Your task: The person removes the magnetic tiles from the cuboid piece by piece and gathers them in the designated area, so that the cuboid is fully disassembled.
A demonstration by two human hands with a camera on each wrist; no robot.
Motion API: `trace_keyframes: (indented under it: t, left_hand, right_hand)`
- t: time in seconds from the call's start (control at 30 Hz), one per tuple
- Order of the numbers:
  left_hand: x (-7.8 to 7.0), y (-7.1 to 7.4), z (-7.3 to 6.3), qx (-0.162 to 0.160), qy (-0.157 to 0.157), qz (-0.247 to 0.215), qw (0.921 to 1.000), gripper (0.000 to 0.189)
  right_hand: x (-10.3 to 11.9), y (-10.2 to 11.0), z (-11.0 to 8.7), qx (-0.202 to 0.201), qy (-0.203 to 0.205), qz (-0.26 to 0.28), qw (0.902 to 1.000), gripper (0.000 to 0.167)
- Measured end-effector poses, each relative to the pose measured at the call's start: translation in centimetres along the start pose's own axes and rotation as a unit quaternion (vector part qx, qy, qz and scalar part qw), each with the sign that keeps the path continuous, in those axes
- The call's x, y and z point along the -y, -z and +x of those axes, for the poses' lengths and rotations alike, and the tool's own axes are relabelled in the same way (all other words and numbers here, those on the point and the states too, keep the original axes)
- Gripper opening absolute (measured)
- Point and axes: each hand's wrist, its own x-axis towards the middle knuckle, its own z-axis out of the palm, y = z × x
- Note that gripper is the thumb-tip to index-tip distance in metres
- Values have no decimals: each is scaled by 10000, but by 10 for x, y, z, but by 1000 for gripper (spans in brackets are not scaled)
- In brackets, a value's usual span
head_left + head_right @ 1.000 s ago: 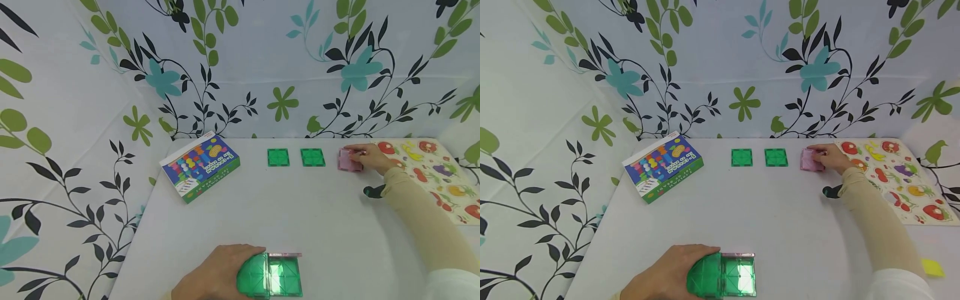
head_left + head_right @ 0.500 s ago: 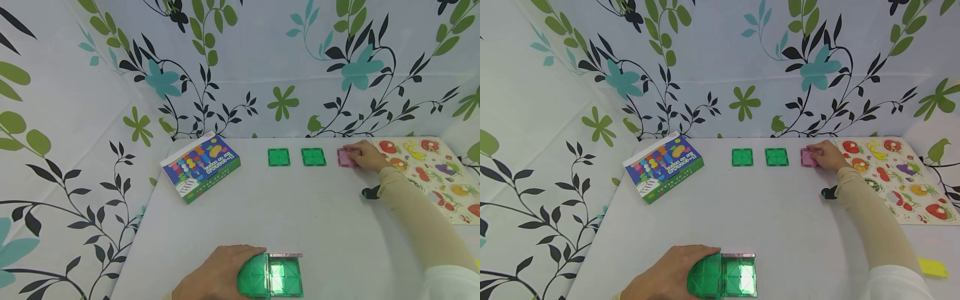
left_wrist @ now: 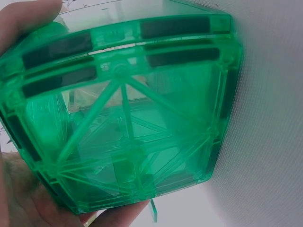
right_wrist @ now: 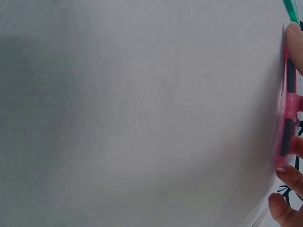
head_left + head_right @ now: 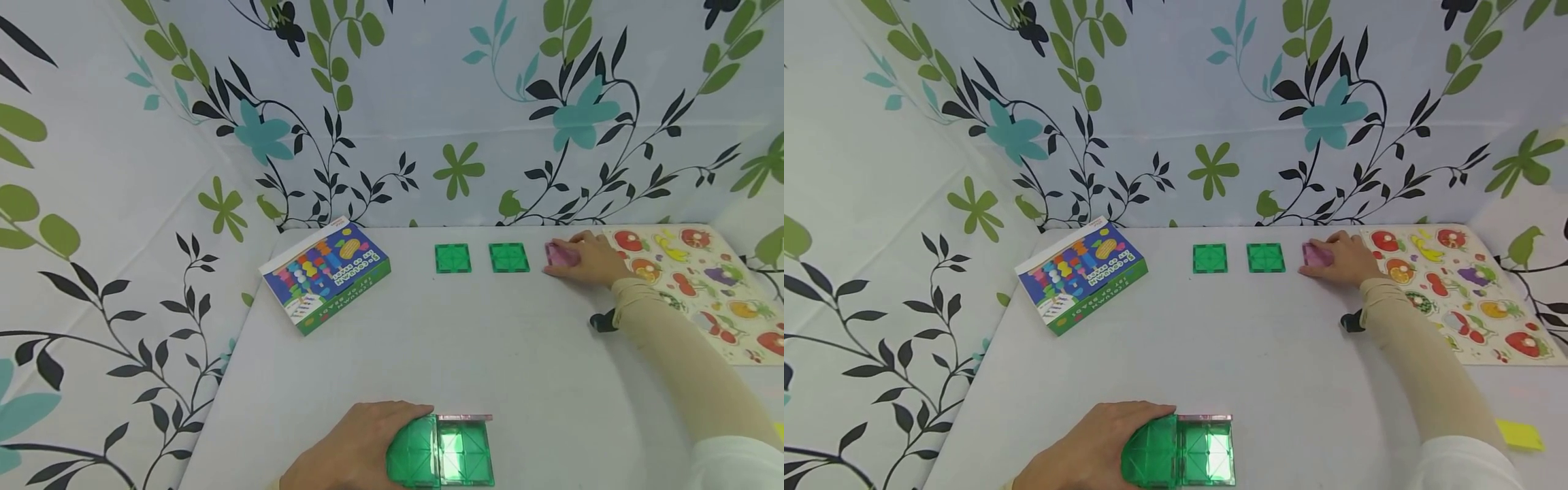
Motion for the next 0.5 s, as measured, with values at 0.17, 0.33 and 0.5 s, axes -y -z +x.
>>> trace_keyframes:
  t: [0.17, 0.33, 0.5]
  left_hand:
    - [0, 0, -1, -37, -2, 7, 10000, 93]
    - [1, 0, -1, -66, -68, 85, 9999, 93]
    - [2, -1, -1, -72, -104, 98, 9999, 93]
  right_hand:
    - [4, 2, -2, -19, 74, -168, 9998, 96]
    - [3, -1, -1, -63, 145, -243, 9996, 96]
    - [3, -2, -8, -100, 110, -270, 9995, 102]
